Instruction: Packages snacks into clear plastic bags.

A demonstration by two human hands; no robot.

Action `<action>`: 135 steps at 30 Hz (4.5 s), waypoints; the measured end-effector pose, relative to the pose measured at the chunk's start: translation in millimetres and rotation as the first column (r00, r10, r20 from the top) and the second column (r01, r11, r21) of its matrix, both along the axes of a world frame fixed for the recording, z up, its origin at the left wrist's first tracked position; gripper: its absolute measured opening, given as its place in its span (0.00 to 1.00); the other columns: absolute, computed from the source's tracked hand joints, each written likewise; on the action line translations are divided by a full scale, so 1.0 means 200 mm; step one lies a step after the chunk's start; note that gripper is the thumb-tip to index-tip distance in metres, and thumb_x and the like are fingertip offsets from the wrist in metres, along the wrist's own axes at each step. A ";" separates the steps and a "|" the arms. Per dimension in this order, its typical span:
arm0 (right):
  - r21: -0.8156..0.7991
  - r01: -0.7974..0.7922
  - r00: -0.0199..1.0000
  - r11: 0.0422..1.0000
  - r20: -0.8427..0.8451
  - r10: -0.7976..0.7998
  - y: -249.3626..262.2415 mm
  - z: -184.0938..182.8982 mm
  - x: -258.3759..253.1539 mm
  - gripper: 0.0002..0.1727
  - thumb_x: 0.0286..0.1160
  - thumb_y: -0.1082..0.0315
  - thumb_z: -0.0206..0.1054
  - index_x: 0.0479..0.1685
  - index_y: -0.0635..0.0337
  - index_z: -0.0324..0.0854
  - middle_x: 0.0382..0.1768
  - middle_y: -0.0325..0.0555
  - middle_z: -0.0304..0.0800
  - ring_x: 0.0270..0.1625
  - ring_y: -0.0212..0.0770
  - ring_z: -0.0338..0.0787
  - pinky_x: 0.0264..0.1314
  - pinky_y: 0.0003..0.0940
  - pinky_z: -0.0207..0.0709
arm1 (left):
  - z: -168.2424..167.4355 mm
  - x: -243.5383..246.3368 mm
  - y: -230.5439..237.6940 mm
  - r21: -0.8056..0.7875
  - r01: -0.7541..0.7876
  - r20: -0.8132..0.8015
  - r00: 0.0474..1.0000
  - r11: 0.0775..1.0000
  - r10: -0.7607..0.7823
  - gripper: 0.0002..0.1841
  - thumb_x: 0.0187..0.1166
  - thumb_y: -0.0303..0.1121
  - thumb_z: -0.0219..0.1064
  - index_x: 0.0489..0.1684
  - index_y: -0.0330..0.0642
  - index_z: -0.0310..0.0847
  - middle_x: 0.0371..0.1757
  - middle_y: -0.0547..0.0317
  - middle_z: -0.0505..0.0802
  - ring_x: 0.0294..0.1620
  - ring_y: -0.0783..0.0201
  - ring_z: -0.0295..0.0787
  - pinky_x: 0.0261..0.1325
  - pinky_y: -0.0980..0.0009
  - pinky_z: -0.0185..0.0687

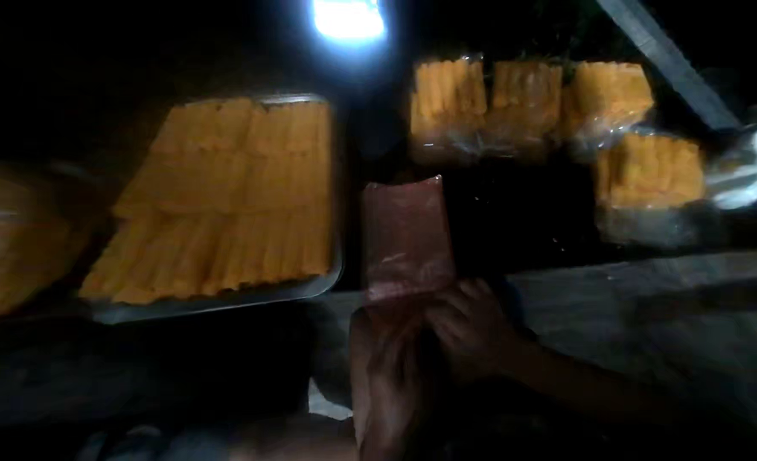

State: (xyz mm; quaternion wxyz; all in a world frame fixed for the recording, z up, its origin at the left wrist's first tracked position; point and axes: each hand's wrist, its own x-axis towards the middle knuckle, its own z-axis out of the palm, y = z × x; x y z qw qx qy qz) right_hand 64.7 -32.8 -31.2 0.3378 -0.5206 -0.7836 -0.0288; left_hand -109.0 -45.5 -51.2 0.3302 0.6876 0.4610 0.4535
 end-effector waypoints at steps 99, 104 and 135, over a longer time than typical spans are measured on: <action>0.210 -0.184 0.967 0.960 -0.136 0.215 0.18 0.59 0.16 0.10 0.80 0.68 0.60 0.30 0.56 0.81 0.38 0.47 0.91 0.47 0.40 0.91 0.51 0.29 0.85 | 0.63 0.15 0.35 0.721 0.073 -0.317 0.919 0.689 0.234 0.04 0.79 0.29 0.66 0.37 0.43 0.86 0.36 0.51 0.91 0.41 0.54 0.88 0.47 0.66 0.84; 0.058 0.081 0.995 0.995 -0.054 -0.078 0.18 0.59 0.27 0.08 0.72 0.73 0.62 0.38 0.65 0.87 0.43 0.57 0.93 0.49 0.58 0.92 0.51 0.54 0.85 | 0.55 0.14 0.37 0.742 0.015 -0.220 0.950 0.670 0.223 0.03 0.76 0.26 0.66 0.32 0.43 0.82 0.34 0.50 0.88 0.39 0.57 0.87 0.46 0.70 0.85; -0.499 -0.512 0.606 0.699 0.366 0.706 1.21 0.55 -0.96 0.43 0.65 0.82 0.72 0.88 0.59 0.65 0.85 0.57 0.69 0.91 0.59 0.60 0.93 0.64 0.41 | 0.10 0.16 0.55 0.161 0.087 -0.454 0.891 0.983 -0.005 0.05 0.69 0.24 0.73 0.37 0.36 0.94 0.54 0.46 0.95 0.49 0.49 0.96 0.49 0.53 0.92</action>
